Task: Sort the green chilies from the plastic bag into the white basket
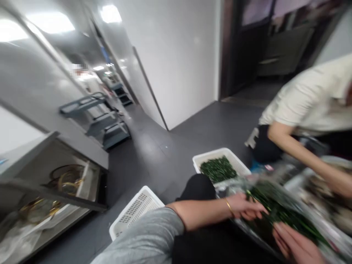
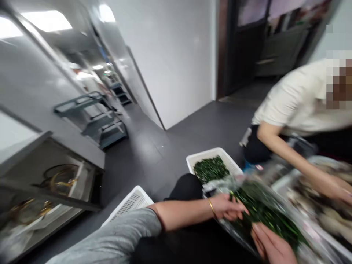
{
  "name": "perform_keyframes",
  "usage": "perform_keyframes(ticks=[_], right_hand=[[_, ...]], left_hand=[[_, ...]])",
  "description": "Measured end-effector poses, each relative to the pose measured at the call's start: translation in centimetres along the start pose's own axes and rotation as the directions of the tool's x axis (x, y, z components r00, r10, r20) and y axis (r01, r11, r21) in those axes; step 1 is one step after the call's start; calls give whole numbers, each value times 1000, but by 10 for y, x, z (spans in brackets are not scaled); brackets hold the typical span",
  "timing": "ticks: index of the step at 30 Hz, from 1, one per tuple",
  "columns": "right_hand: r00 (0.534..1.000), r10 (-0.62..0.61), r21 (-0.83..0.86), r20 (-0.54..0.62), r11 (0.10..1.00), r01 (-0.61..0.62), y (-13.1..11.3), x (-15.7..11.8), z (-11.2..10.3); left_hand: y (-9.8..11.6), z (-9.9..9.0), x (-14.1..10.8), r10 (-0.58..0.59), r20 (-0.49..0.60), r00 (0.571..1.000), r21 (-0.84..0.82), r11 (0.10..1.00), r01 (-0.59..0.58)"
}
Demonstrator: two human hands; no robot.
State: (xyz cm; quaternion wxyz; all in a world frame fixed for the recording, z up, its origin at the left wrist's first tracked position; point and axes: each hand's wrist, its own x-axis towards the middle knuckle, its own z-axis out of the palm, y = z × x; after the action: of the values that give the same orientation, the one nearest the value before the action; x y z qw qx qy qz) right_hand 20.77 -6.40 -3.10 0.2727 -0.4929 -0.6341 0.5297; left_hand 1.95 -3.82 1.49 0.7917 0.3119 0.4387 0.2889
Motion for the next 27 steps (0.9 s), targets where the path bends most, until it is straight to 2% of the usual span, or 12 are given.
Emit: perform_keyframes(ticks=[3,6,7,8,10,11,13,15,18,21,24,27], right_hand=[[997,-1,-26,74,1000,3,-40,-19,-5],[985,48,-249,166,968,-5,-49,-5,-25],[989,78,-371,126,928,-26,-44,3,-35],[994,113,-489,1,867,-99,-37,11,-44],[959,184,-630,-217,724,-281,-22,27,-57],[936,217,-675,-277,649,-350,-18,34,-58],[901,283,-733,-329,524,-433,-16,47,-48],[903,298,-774,-310,472,-422,-19,52,-29],[950,257,-822,-180,491,-289,-23,42,0],[974,227,-849,-21,510,-137,-22,19,12],[981,183,-834,68,551,-45,-24,6,-2],[987,158,-800,-26,589,-116,-29,15,-30]], left_hand=[[17,14,-15,-78,-40,996,-67,995,76],[22,1,-5,-132,3,991,-142,981,131],[20,-6,3,-149,5,989,-160,976,148],[17,-14,11,-176,16,984,-168,970,176],[13,-26,22,-194,-65,979,-193,965,179],[11,-30,24,-201,-90,975,-192,965,181],[10,-35,23,-189,-114,975,-185,969,166],[10,-37,20,-177,-81,981,-181,970,160],[10,-40,22,-164,-58,985,-193,970,150],[9,-42,25,-151,-88,985,-203,970,131],[10,-43,26,-151,-90,984,-200,971,131],[14,-42,25,-151,-67,986,-181,974,137]])
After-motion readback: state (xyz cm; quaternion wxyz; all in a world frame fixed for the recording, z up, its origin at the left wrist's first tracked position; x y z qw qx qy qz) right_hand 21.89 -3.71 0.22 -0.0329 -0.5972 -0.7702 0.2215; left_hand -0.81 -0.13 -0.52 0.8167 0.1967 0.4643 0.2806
